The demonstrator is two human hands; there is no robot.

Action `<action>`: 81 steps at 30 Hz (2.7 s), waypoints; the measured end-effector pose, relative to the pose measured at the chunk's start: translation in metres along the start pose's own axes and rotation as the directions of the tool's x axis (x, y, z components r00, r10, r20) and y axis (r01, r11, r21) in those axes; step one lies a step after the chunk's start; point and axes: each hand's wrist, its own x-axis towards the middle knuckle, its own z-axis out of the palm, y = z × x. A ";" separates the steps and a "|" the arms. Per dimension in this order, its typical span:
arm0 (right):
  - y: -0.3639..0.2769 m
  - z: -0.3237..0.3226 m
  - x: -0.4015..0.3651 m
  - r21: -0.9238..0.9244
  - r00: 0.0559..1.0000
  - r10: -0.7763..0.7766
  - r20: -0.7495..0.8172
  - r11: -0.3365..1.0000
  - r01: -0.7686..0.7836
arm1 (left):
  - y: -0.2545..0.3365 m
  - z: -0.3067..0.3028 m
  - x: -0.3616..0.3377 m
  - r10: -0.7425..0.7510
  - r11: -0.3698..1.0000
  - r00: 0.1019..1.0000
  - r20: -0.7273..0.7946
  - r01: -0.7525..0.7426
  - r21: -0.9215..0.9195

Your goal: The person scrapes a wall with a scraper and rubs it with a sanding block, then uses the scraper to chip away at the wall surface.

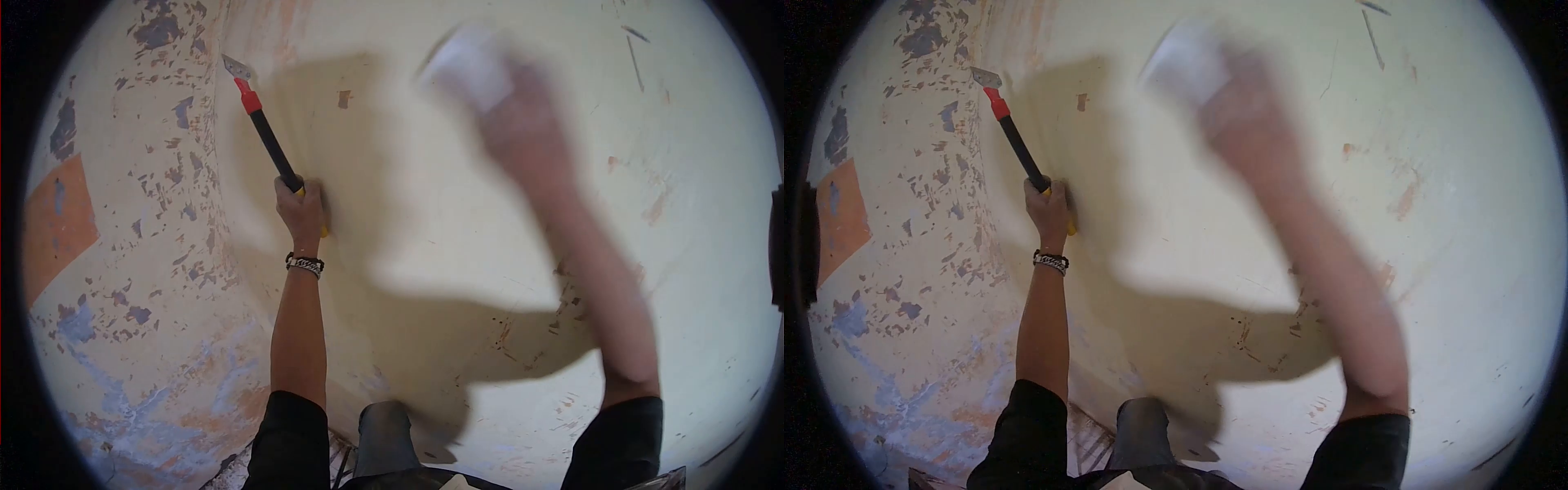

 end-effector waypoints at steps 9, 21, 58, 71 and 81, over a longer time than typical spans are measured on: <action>0.040 -0.058 0.044 0.016 0.999 -0.042 0.015 0.999 0.042 | -0.073 0.000 0.026 -0.169 0.845 0.972 0.162 0.228 -0.484; 0.333 -0.445 -0.338 -0.499 0.416 0.679 -0.604 0.085 -0.863 | -0.061 -0.006 0.033 0.081 0.995 0.991 0.104 -0.087 0.056; 0.107 -0.399 -0.514 -0.408 0.146 0.864 -0.482 -0.073 -0.910 | -0.203 -0.015 0.119 0.351 -0.040 0.698 0.625 -0.655 0.754; 0.213 -0.417 -0.425 -0.458 0.646 0.715 -0.268 0.496 -0.738 | -0.143 -0.009 0.093 0.190 0.850 0.932 0.310 -0.314 0.422; 0.074 -0.370 -0.445 -0.529 0.675 0.738 -0.010 0.569 -0.630 | -0.198 -0.006 0.140 0.392 0.565 0.825 0.407 -0.565 0.601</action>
